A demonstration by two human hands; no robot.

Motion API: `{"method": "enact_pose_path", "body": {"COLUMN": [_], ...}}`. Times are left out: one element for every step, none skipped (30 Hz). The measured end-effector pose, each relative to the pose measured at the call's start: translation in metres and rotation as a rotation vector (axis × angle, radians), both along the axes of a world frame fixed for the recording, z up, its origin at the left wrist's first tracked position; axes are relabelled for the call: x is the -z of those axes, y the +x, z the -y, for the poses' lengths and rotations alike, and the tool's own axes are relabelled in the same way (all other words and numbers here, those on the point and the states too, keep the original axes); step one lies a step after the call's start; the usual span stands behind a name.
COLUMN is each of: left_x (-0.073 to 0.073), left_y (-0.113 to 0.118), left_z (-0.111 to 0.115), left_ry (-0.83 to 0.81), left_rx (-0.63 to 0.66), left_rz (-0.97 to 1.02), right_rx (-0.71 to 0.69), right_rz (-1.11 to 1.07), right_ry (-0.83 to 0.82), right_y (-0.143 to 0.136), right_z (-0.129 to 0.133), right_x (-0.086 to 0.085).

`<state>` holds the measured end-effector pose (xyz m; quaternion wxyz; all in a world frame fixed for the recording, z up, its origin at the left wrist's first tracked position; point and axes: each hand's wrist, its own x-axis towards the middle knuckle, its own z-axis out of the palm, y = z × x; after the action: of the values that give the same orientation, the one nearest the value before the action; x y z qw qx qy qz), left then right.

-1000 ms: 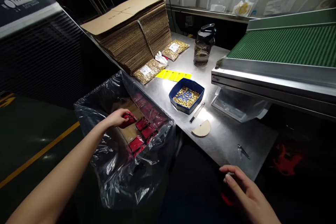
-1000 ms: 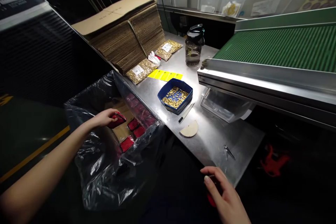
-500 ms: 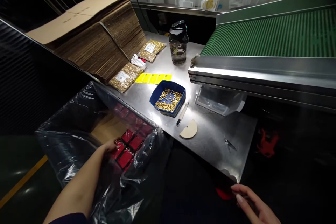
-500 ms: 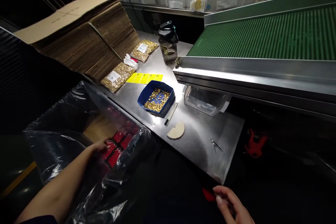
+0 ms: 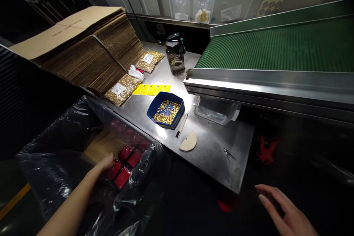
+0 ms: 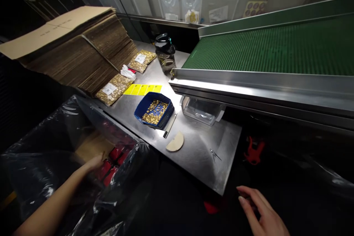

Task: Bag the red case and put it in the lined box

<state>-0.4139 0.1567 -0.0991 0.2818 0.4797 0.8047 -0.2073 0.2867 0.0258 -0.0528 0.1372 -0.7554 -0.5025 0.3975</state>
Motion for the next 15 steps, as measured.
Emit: {"method": "enact_pose_path", "body": {"left_x": [-0.016,-0.034,-0.055,-0.077,-0.100,-0.122,-0.142,-0.159,-0.172,-0.181,-0.184,-0.183,-0.177,-0.169,-0.159], "left_y": [0.002,0.004,0.007,0.013,0.022,0.038,0.059,0.087,0.120,0.158,0.198,0.238,0.277,0.312,0.343], "left_z": [-0.008,-0.016,-0.023,-0.029,-0.034,-0.039,-0.043,-0.046,-0.050,-0.055,-0.061,-0.069,-0.078,-0.088,-0.099], "left_ry": [0.039,0.078,0.120,0.165,0.216,0.274,0.379,0.530,0.751,0.854,0.858,0.758,0.667,0.588,0.539], "left_rx": [0.009,0.012,0.015,0.015,0.016,0.012,0.041,0.072,0.077,0.099,0.156,0.274,0.407,0.536,0.649], "left_rz": [-0.048,-0.099,-0.143,-0.193,-0.240,-0.286,-0.302,-0.216,-0.119,0.055,0.274,0.476,0.621,0.704,0.713], "right_rx": [0.052,0.118,0.191,0.267,0.336,0.403,0.471,0.536,0.589,0.625,0.636,0.619,0.582,0.539,0.504], "right_rz": [0.063,0.131,0.196,0.244,0.264,0.263,0.256,0.258,0.276,0.309,0.351,0.388,0.409,0.414,0.408], "right_ry": [0.041,0.080,0.114,0.138,0.149,0.148,0.146,0.152,0.158,0.166,0.178,0.194,0.217,0.251,0.305], "right_y": [0.014,0.028,0.043,0.056,0.068,0.077,0.083,0.087,0.087,0.086,0.083,0.079,0.075,0.072,0.070], "right_z": [-0.001,-0.002,-0.002,-0.002,-0.003,-0.004,-0.005,-0.007,-0.010,-0.013,-0.016,-0.019,-0.022,-0.023,-0.024], "right_x": [-0.001,-0.002,-0.002,-0.001,0.000,0.002,0.005,0.008,0.011,0.015,0.019,0.022,0.026,0.029,0.033]}}
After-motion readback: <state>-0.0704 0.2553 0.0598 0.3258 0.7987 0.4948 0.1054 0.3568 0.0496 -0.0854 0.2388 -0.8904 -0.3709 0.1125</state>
